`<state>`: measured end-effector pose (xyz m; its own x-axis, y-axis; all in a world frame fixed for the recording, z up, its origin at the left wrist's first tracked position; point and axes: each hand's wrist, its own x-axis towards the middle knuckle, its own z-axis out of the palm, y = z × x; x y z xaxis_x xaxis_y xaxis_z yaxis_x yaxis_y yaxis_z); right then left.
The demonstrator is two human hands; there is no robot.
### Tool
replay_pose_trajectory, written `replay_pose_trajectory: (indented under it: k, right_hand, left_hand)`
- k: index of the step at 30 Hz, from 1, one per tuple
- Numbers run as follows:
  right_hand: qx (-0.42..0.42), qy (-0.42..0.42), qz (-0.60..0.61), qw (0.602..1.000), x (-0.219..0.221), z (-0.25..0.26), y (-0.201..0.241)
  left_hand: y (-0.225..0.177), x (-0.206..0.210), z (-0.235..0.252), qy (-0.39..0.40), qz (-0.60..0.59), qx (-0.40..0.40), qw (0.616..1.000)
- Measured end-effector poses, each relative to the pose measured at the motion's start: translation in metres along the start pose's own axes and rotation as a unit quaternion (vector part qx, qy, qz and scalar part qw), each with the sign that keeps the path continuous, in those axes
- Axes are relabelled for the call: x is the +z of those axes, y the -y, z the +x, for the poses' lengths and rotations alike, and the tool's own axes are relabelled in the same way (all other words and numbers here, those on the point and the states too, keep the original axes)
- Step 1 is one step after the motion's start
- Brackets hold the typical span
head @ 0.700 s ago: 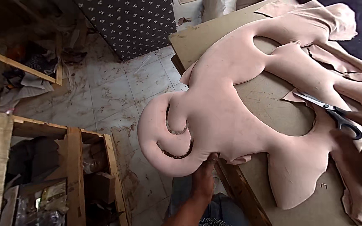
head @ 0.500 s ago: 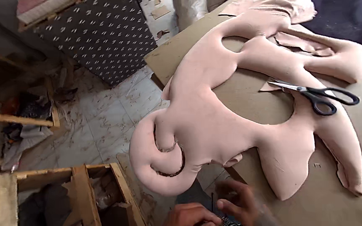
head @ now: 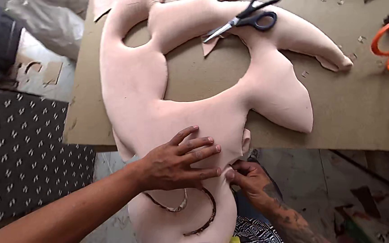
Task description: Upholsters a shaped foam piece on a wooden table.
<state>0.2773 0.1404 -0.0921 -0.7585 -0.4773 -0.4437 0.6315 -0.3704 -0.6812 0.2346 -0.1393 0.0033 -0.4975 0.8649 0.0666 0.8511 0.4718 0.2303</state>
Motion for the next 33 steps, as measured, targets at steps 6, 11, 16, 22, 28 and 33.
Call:
replay_pose_trajectory:
  k: [6,11,16,22,28,33]
  right_hand:
    - [0.054,-0.099,0.106,0.988,0.016,0.003,-0.016]
    - [0.054,-0.118,0.187,0.974,0.028,0.003,-0.029]
    - [0.077,-0.126,0.265,0.953,0.037,0.002,-0.034]
    - [0.074,-0.120,0.279,0.950,0.035,0.006,-0.048]
    - [0.088,-0.124,0.297,0.943,0.040,0.004,-0.054]
    - [0.089,-0.113,0.274,0.951,0.037,0.005,-0.052]
  left_hand:
    - [0.014,0.011,-0.002,-0.012,-0.045,0.083,0.995]
    - [0.004,0.017,0.013,0.040,-0.051,0.126,0.990]
    - [0.003,0.022,0.025,0.039,-0.076,0.109,0.990]
    - [0.004,0.024,0.038,0.081,-0.108,0.089,0.987]
    - [0.007,0.020,0.046,0.137,-0.146,0.066,0.978]
    - [0.008,0.019,0.050,0.142,-0.163,0.042,0.976]
